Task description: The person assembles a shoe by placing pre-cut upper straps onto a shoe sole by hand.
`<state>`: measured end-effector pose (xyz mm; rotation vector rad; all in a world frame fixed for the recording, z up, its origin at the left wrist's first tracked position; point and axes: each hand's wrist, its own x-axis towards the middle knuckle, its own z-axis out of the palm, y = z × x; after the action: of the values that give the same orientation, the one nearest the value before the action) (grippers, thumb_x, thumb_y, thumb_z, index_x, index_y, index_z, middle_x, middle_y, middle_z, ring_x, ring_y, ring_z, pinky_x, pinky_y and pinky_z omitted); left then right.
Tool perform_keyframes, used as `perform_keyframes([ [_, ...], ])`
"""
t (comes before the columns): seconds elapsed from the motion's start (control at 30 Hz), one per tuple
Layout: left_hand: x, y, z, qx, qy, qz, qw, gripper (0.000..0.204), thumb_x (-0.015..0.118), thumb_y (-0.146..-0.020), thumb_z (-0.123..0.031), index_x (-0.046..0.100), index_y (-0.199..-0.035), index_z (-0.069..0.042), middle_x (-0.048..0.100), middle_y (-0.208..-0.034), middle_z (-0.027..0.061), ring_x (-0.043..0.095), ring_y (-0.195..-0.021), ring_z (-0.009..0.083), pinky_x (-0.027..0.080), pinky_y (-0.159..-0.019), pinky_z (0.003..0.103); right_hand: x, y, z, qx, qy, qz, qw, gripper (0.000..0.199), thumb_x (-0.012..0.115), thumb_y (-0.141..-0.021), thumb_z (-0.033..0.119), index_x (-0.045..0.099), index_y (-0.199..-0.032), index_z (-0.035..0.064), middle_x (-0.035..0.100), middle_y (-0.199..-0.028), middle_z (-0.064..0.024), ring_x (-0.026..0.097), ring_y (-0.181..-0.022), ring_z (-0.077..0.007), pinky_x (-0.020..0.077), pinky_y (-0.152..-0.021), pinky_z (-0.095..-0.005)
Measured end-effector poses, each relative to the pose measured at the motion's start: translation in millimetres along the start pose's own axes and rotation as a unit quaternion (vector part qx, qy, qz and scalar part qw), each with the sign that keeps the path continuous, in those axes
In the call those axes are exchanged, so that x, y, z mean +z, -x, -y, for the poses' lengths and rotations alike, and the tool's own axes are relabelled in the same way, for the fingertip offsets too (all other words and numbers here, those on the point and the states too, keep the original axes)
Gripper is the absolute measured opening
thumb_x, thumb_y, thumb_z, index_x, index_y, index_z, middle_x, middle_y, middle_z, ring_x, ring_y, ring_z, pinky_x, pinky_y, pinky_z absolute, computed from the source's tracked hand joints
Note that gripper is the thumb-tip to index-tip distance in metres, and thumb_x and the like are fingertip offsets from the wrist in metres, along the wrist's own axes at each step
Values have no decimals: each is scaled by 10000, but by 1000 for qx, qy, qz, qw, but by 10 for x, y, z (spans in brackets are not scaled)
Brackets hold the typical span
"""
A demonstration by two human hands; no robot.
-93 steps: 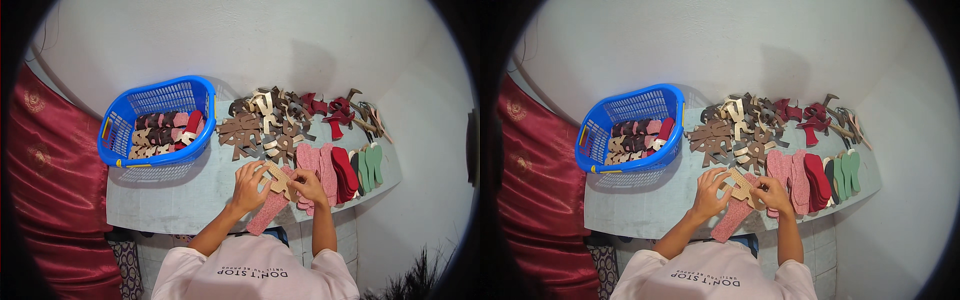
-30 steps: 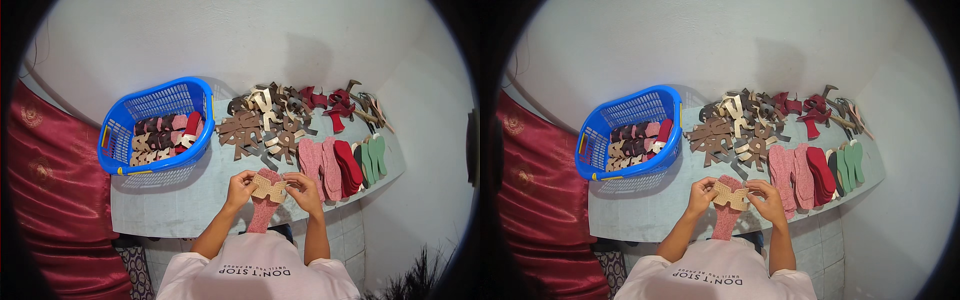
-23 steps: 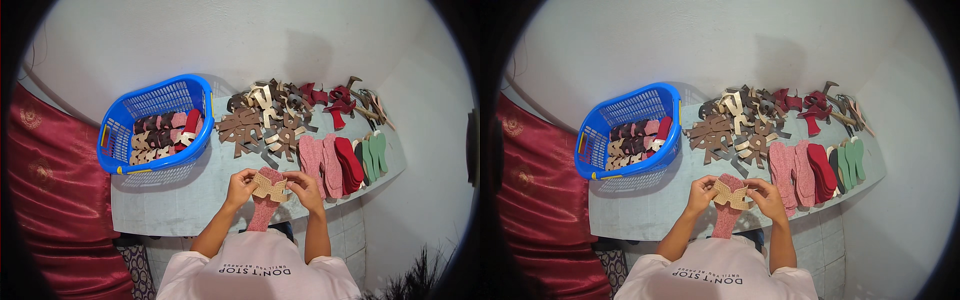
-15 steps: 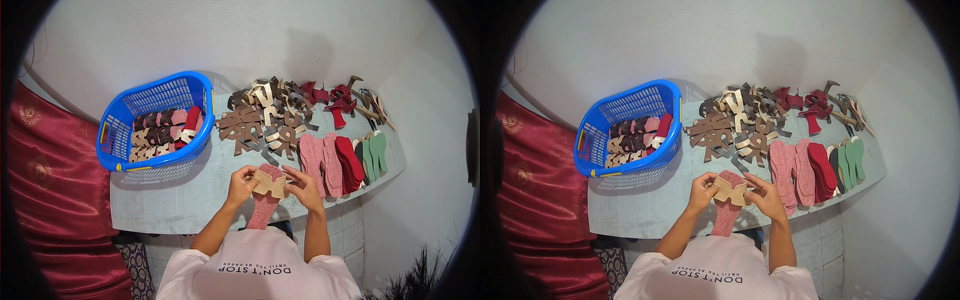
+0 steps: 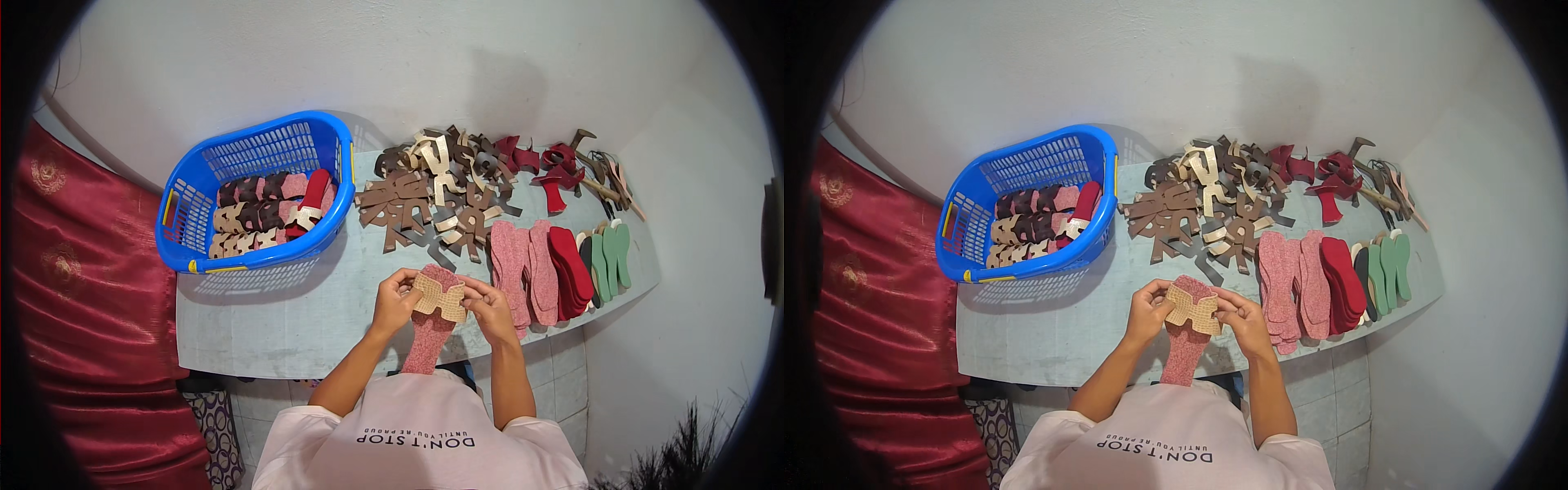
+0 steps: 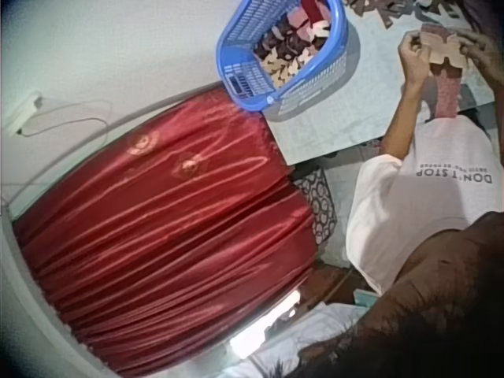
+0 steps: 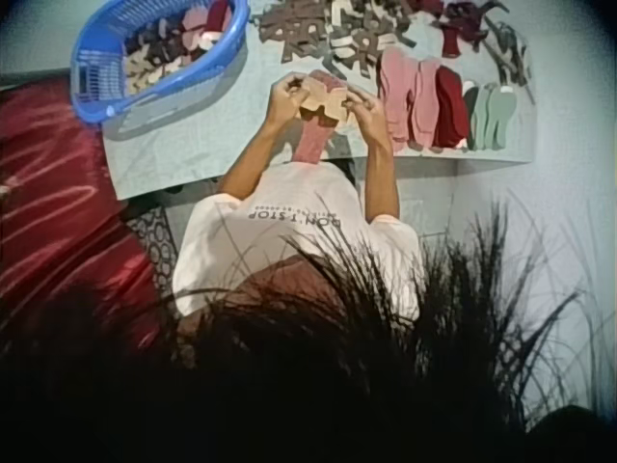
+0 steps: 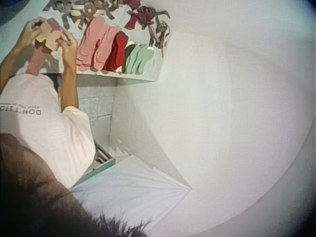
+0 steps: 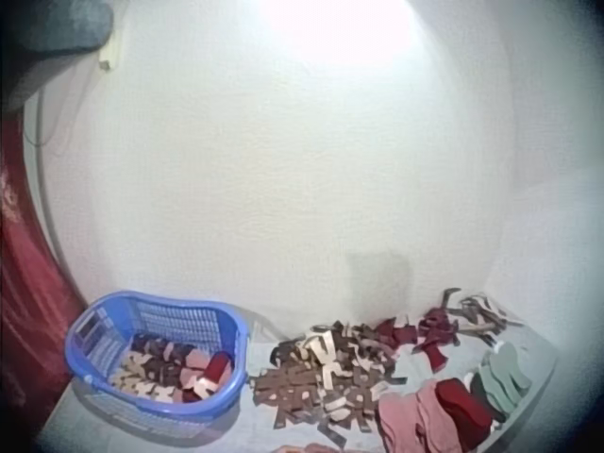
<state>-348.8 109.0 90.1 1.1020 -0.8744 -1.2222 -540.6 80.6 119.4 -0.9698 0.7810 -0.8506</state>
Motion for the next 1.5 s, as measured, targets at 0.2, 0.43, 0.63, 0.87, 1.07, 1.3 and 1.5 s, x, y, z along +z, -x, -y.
perform_keyframes([
  [0.2, -23, 4, 42, 4, -7, -14, 1000, 245, 551, -734, 71, 584, -976, 52, 625, -878, 71, 593, -799, 108, 474, -741, 238, 37, -15, -140, -5, -17, -17, 1000, 465, 545, -772, -64, 448, -1225, -99, 588, -1131, -161, 588, -978, -154, 464, -833, -256],
  [0.43, -38, 17, 50, -7, 14, -32, 999, 245, 556, -739, 66, 590, -981, 60, 631, -877, 75, 599, -798, 111, 477, -743, 236, 109, -44, -376, -37, -49, -72, 996, 421, 546, -781, -57, 481, -1196, -92, 608, -1086, -152, 600, -937, -146, 470, -812, -246],
  [0.63, -63, 22, 15, 17, -20, -31, 999, 223, 566, -740, 59, 602, -960, 57, 636, -860, 74, 601, -783, 107, 480, -737, 238, 223, -64, -381, -67, -20, -106, 992, 338, 547, -807, -41, 531, -1143, -75, 635, -1002, -122, 612, -846, -123, 487, -732, -226],
  [0.87, -74, 40, -19, 1, -1, -45, 999, 223, 564, -736, 60, 602, -955, 56, 635, -854, 72, 597, -777, 106, 478, -734, 238, 309, -102, -375, -54, 9, -135, 989, 289, 531, -813, -37, 558, -1100, -63, 638, -908, -80, 611, -756, -100, 502, -666, -217],
  [1.07, -104, 28, 8, 26, -18, -50, 998, 219, 570, -735, 67, 601, -951, 55, 633, -850, 68, 593, -778, 101, 478, -724, 230, 392, -154, -419, -73, 23, -159, 984, 266, 547, -806, -46, 573, -1070, -63, 637, -892, -79, 602, -747, -98, 490, -664, -216],
  [1.3, -128, 20, -88, -7, 17, -24, 1000, 216, 590, -739, 92, 606, -950, 49, 625, -848, 48, 584, -778, 89, 479, -714, 225, 421, -184, -448, -91, 12, -171, 981, 167, 569, -805, -35, 594, -971, -40, 627, -834, -57, 584, -698, -89, 473, -627, -211],
  [1.5, -107, 41, -55, 9, 41, -36, 999, 208, 592, -740, 100, 606, -941, 48, 620, -820, 36, 570, -739, 71, 464, -673, 210, 434, -216, -473, -97, -42, -140, 985, 34, 589, -831, 18, 576, -856, 0, 610, -782, -38, 560, -661, -70, 451, -592, -203],
])
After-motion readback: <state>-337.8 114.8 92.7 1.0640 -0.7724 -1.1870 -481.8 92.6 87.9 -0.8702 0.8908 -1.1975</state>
